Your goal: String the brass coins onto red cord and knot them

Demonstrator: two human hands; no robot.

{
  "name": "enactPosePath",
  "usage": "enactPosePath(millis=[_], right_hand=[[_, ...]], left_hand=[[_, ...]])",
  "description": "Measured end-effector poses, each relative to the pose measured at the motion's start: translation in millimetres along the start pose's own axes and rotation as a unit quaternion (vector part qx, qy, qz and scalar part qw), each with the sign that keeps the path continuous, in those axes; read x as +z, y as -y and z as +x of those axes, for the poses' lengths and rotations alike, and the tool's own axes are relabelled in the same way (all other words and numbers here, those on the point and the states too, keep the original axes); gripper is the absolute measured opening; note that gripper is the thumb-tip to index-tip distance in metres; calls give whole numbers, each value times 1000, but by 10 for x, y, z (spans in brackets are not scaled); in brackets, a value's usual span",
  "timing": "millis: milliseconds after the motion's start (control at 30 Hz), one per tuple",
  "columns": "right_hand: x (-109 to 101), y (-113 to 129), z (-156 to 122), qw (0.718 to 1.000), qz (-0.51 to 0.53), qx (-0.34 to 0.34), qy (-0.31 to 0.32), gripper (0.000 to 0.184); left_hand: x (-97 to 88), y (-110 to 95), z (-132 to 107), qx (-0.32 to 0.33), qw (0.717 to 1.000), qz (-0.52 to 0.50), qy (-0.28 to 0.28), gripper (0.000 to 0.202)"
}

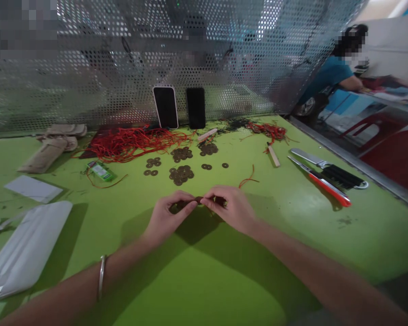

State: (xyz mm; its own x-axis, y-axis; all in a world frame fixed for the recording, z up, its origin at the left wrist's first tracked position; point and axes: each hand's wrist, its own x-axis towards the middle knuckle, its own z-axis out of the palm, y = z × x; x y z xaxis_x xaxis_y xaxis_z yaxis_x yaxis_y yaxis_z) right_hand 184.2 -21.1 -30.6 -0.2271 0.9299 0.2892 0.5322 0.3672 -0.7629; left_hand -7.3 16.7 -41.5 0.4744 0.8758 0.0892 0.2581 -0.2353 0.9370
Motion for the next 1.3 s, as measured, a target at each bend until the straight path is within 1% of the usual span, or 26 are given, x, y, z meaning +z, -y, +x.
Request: enactPosePath(millis=[100, 200, 233, 300, 367, 467, 533, 567, 633, 700, 733, 767, 833, 900, 1000, 1067, 1133, 1200, 1300], right_hand=[[-31, -7, 7, 1000, -5, 6, 16, 26], [-83, 22, 7, 998, 37, 42, 32, 21], [-106, 37, 5, 996, 60, 57, 36, 23], [-160, 70, 1, 990, 108, 81, 44, 34], [-214, 96, -3, 982, 154, 98, 53, 42], [-277, 112, -5, 966, 215, 126, 66, 43], [-304, 111, -6, 950, 249, 158, 100, 44], [-314, 108, -8, 937, 265, 182, 134, 46], [-326, 103, -15, 900, 300, 233, 215, 48], [-323, 92, -20, 862, 334, 264, 276, 48], [-315, 79, -19, 852, 347, 268, 287, 46], [-302, 59, -14, 849, 354, 268, 288, 42], [-268, -6, 13, 858, 349, 267, 268, 32], [-237, -103, 58, 868, 343, 276, 232, 25], [-232, -270, 140, 875, 374, 277, 137, 21], [-260, -380, 187, 878, 386, 270, 85, 21], [-303, -491, 219, 879, 396, 265, 16, 21], [-348, -609, 234, 874, 407, 255, -71, 22], [-401, -776, 225, 852, 425, 239, -190, 20]], left_hand=[[-3, 14, 10, 4, 1000, 1, -3, 17], [-9, 30, 21, 6, 1000, -1, -21, 17], [-11, 30, 20, 9, 1000, -2, -30, 17], [-10, 14, 10, 16, 999, -8, -41, 16], [-3, -21, -7, 24, 999, -20, -38, 16], [-2, -77, -19, 29, 999, -34, -24, 15], [-21, -94, -5, 33, 999, -33, -19, 16], [-38, -95, 8, 35, 999, -32, -18, 16], [-82, -92, 38, 43, 998, -33, -28, 16], [-126, -93, 63, 56, 997, -30, -48, 15], [-143, -98, 70, 63, 996, -26, -57, 15], [-155, -106, 74, 70, 995, -22, -61, 15], [-159, -129, 73, 76, 996, -16, -52, 17], [-140, -159, 67, 86, 996, -10, -34, 19], [-92, -218, 49, 112, 994, 2, -7, 19], [-64, -271, 23, 127, 992, 1, 8, 19], [-47, -329, -19, 130, 991, -4, 17, 19], [-39, -380, -71, 124, 992, -10, 18, 20], [-25, -417, -143, 99, 995, -33, 2, 24]])
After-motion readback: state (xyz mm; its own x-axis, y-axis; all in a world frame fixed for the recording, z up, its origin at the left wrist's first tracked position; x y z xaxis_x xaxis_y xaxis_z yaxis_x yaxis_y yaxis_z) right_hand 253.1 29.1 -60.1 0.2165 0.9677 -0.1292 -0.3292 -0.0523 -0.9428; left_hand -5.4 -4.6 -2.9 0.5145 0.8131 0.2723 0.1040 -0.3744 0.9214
